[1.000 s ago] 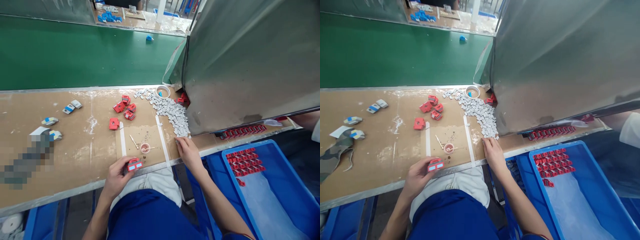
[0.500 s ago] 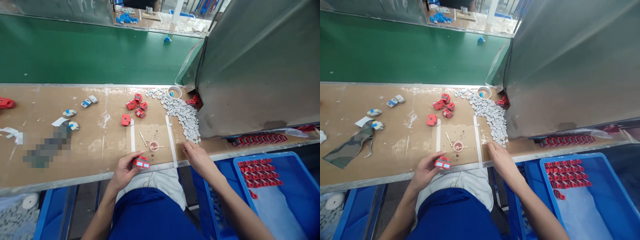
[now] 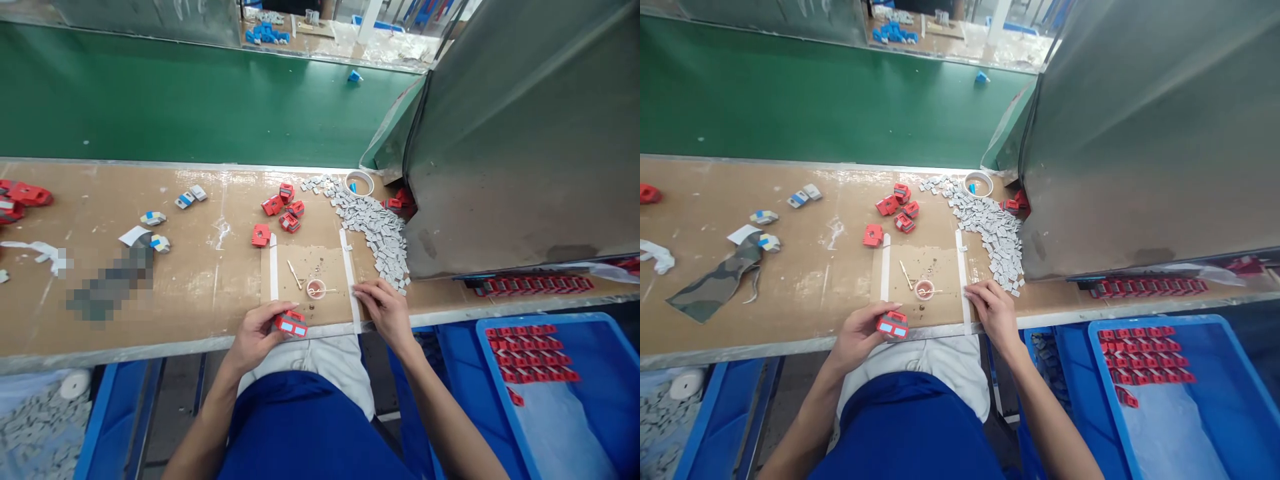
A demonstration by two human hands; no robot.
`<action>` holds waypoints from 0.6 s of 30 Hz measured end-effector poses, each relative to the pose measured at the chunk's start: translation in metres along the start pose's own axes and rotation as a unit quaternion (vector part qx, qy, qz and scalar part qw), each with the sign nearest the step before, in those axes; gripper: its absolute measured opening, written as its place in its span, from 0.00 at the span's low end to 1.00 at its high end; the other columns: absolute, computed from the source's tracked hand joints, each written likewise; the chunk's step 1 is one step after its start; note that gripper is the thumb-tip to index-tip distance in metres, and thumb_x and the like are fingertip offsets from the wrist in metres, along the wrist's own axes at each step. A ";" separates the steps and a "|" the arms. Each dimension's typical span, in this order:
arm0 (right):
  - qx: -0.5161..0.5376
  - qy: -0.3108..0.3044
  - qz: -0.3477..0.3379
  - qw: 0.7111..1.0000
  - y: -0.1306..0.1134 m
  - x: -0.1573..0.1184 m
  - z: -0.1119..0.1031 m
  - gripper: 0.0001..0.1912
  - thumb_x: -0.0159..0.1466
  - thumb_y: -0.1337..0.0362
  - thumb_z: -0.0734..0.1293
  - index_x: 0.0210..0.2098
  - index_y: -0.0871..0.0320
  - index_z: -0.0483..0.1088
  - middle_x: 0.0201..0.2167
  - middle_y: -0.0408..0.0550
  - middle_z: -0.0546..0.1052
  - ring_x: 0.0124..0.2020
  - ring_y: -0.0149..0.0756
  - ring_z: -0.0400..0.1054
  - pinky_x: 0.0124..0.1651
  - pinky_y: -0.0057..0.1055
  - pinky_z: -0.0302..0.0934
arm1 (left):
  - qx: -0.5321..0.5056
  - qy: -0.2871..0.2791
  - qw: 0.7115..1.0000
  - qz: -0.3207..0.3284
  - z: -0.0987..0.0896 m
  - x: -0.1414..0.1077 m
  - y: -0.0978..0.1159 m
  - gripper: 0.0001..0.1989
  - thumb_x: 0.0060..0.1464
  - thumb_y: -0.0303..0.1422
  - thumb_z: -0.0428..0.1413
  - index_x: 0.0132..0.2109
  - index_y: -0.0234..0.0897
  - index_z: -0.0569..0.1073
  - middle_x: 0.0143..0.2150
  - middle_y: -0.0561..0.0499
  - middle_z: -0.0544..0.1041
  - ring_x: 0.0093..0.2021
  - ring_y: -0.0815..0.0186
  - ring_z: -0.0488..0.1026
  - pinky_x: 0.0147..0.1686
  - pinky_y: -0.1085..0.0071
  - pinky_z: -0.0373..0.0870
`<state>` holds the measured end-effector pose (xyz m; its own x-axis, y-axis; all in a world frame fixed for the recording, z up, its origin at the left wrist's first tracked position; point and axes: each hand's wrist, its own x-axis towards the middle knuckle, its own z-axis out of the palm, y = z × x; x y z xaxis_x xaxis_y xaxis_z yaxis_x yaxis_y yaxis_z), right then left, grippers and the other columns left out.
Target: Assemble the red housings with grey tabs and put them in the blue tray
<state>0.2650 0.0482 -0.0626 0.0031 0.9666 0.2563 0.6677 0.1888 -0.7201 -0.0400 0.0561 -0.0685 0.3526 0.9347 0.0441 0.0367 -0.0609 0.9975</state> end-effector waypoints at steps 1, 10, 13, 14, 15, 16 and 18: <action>0.015 0.004 0.006 1.000 -0.009 -0.002 0.001 0.11 0.72 0.59 0.67 0.41 0.54 0.82 0.33 0.49 0.79 0.34 0.38 0.75 0.37 0.34 0.70 | 0.001 -0.005 1.000 -0.001 0.000 0.000 0.000 0.17 0.58 0.36 0.66 0.54 0.40 0.83 0.44 0.43 0.87 0.42 0.59 0.84 0.45 0.67 0.79; 0.187 -0.101 0.026 0.977 -0.092 -0.003 0.025 0.08 0.70 0.59 0.71 0.37 0.56 0.79 0.33 0.48 0.83 0.32 0.36 0.76 0.33 0.29 0.70 | -0.038 -0.020 0.998 -0.036 0.003 -0.004 -0.005 0.18 0.57 0.35 0.67 0.54 0.38 0.82 0.44 0.43 0.87 0.42 0.59 0.84 0.43 0.68 0.80; 0.189 -0.125 0.014 0.974 -0.097 0.005 0.034 0.08 0.70 0.60 0.71 0.36 0.56 0.79 0.32 0.47 0.82 0.32 0.35 0.75 0.35 0.29 0.70 | -0.029 -0.020 0.999 -0.020 0.003 -0.004 -0.006 0.17 0.57 0.37 0.68 0.53 0.39 0.83 0.45 0.43 0.87 0.44 0.58 0.84 0.44 0.68 0.80; 0.187 -0.133 0.011 0.973 -0.098 0.007 0.035 0.08 0.70 0.61 0.70 0.36 0.56 0.79 0.32 0.47 0.81 0.32 0.35 0.75 0.35 0.28 0.70 | -0.025 -0.021 0.999 -0.015 0.002 -0.004 -0.006 0.17 0.57 0.37 0.67 0.53 0.39 0.83 0.46 0.43 0.87 0.45 0.58 0.84 0.45 0.68 0.80; 0.184 -0.141 0.010 0.973 -0.099 0.008 0.035 0.07 0.71 0.63 0.70 0.37 0.56 0.79 0.32 0.47 0.81 0.33 0.35 0.75 0.36 0.28 0.70 | -0.021 -0.024 0.999 -0.010 0.002 -0.004 -0.006 0.18 0.57 0.37 0.67 0.53 0.38 0.83 0.47 0.43 0.87 0.45 0.57 0.84 0.46 0.67 0.80; 0.181 -0.148 0.009 0.972 -0.099 0.009 0.035 0.07 0.71 0.64 0.69 0.37 0.56 0.78 0.33 0.47 0.82 0.33 0.35 0.75 0.37 0.28 0.69 | -0.016 -0.027 1.000 -0.004 0.002 -0.003 -0.006 0.18 0.58 0.37 0.67 0.54 0.38 0.82 0.48 0.42 0.87 0.46 0.57 0.84 0.48 0.66 0.80; 0.174 -0.159 0.006 0.972 -0.101 0.009 0.035 0.06 0.71 0.67 0.68 0.38 0.57 0.78 0.34 0.47 0.82 0.34 0.35 0.75 0.37 0.28 0.69 | -0.007 -0.033 0.999 0.011 0.002 -0.002 -0.005 0.18 0.58 0.37 0.67 0.54 0.38 0.82 0.49 0.42 0.86 0.46 0.57 0.84 0.50 0.66 0.79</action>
<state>0.1721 0.0442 -0.0101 -0.2572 0.9634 0.0750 0.3768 0.1715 -0.9103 -0.0396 0.0537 -0.0740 0.4143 0.9080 0.0627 0.0161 -0.0762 0.9970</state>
